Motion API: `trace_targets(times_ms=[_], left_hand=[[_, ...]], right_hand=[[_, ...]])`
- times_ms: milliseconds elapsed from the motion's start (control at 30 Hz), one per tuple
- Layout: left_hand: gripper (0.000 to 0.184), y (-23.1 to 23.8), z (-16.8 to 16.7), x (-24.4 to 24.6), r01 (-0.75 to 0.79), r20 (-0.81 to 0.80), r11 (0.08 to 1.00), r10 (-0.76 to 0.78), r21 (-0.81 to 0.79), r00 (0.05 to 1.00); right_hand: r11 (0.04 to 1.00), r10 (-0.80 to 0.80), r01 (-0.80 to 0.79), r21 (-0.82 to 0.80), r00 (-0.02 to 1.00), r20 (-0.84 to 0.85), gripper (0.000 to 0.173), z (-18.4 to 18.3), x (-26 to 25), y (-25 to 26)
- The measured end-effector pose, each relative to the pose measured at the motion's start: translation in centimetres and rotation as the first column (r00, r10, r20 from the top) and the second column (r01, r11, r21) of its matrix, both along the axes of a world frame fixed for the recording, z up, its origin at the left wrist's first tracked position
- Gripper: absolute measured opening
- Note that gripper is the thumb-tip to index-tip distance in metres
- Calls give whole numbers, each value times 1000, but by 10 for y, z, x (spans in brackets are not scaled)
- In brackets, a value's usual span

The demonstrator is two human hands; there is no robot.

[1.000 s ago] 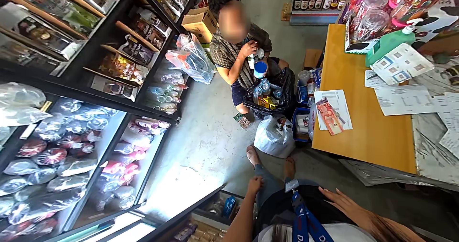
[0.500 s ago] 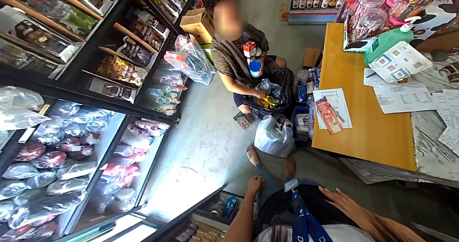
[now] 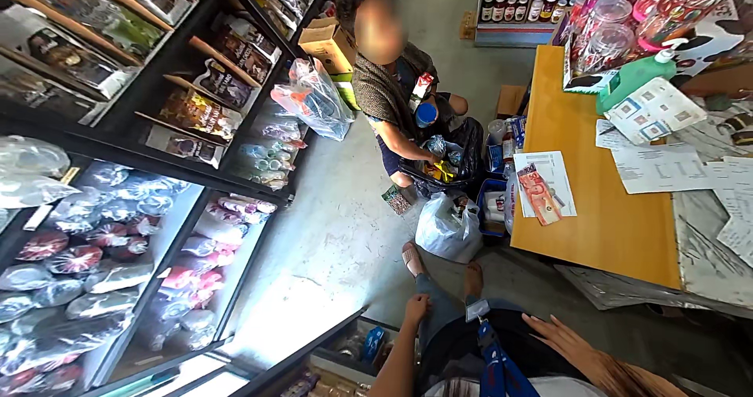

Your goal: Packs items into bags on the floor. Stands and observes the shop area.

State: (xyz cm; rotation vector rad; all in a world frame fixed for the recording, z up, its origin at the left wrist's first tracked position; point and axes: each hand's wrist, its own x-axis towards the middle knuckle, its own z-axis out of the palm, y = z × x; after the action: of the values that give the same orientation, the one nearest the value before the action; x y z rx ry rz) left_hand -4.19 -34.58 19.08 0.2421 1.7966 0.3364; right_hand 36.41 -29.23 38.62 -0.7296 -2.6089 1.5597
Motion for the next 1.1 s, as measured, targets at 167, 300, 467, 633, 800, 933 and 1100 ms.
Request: trace_targets(times_ms=[167, 300, 467, 633, 800, 933, 1100], left_hand=[[37, 0, 0, -1, -5, -2, 1000, 5, 2, 1000], [39, 15, 11, 4, 56, 15, 998, -57, 16, 998], [37, 62, 45, 29, 311, 71, 929, -330, 202, 941], [39, 95, 76, 56, 679, -18, 669, -708, 302, 706], [56, 66, 56, 58, 873, -152, 487, -866, -33, 477], [64, 42, 37, 47, 925, 78, 374, -923, -65, 378], [60, 55, 24, 43, 976, 110, 218, -970, -2, 217]], right_hand=[[999, -7, 8, 42, 1000, -21, 68, -11, 3, -4], [999, -36, 36, 18, 999, -30, 63, -2, 0, -3], [1000, -13, 13, -19, 999, -40, 71, -3, -1, 0], [1000, -11, 10, -5, 999, -38, 71, -5, -1, 1], [996, -44, 48, 73, 998, -47, 80, -15, 4, -6], [993, -47, 51, 103, 998, -43, 79, -22, 10, -8], [998, -46, 47, 51, 999, -20, 76, -14, 9, -5]])
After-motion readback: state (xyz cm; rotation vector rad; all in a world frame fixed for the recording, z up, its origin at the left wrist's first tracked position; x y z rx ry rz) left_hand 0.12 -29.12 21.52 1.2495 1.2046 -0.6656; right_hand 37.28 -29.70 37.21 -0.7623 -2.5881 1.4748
